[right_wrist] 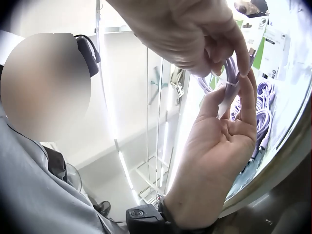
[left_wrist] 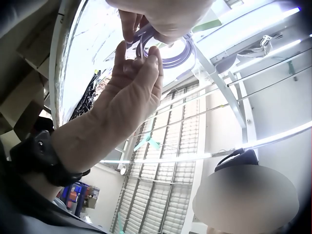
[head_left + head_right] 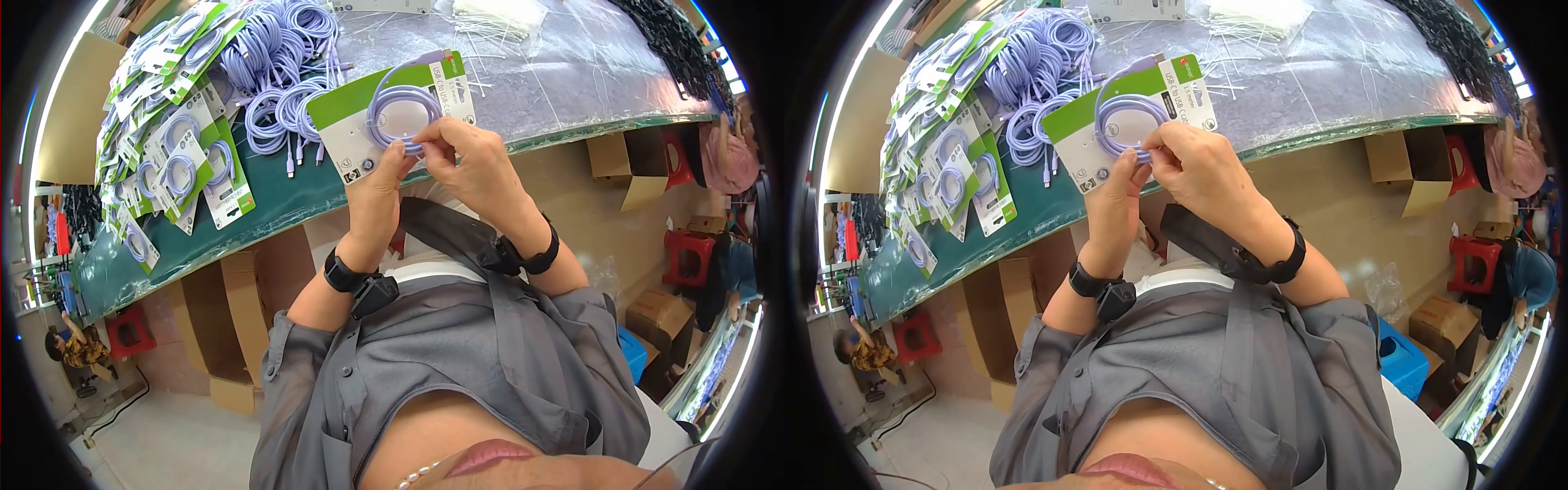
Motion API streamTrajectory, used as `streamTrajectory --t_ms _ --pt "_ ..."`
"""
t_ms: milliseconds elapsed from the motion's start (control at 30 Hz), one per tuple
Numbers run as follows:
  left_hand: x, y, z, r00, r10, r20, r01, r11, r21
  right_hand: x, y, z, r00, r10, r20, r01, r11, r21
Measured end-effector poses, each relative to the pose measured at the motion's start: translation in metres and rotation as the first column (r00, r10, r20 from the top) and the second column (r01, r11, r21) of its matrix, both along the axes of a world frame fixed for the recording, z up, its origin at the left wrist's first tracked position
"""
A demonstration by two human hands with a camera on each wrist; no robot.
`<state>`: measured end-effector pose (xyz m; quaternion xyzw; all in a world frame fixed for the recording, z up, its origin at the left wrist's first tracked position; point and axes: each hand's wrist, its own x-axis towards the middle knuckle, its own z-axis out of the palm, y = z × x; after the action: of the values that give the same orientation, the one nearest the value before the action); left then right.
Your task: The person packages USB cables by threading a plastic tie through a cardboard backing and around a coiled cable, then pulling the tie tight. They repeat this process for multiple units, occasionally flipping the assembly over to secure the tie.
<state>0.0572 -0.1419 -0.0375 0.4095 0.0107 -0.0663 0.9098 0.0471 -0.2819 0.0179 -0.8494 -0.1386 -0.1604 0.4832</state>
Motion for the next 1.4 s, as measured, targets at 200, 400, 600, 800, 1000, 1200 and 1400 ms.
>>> streamTrajectory --t_ms 200,400,600,800,1000,1200,1400 --pt "-0.002 -0.001 0.003 1.000 0.005 0.013 -0.005 1.000 0.003 -0.002 0.000 -0.002 1.000 -0.011 -0.021 0.011 1.000 0.017" --pt "-0.004 -0.003 0.003 1.000 0.008 0.023 -0.009 1.000 0.030 -0.007 -0.001 0.003 0.980 -0.058 0.189 0.092 0.980 -0.178" --pt "-0.006 -0.006 0.004 0.997 0.033 0.067 -0.039 0.996 0.084 -0.008 -0.004 0.007 0.980 -0.019 0.198 0.072 0.962 -0.264" --pt "-0.006 -0.004 0.001 0.997 0.029 0.066 -0.035 0.996 0.081 -0.006 -0.004 0.004 0.984 -0.019 0.177 0.065 0.964 -0.258" --pt "-0.006 -0.005 0.000 0.996 0.050 0.074 -0.056 0.995 0.080 -0.006 -0.004 0.003 0.986 -0.022 0.163 0.063 0.966 -0.251" --pt "-0.006 -0.006 -0.003 0.994 0.072 0.077 -0.080 0.991 0.109 -0.005 -0.005 0.002 0.988 -0.023 0.150 0.063 0.960 -0.272" --pt "-0.008 -0.003 -0.005 0.996 0.014 0.083 -0.029 0.985 0.173 -0.004 -0.005 -0.002 0.989 -0.027 0.147 0.068 0.956 -0.284"
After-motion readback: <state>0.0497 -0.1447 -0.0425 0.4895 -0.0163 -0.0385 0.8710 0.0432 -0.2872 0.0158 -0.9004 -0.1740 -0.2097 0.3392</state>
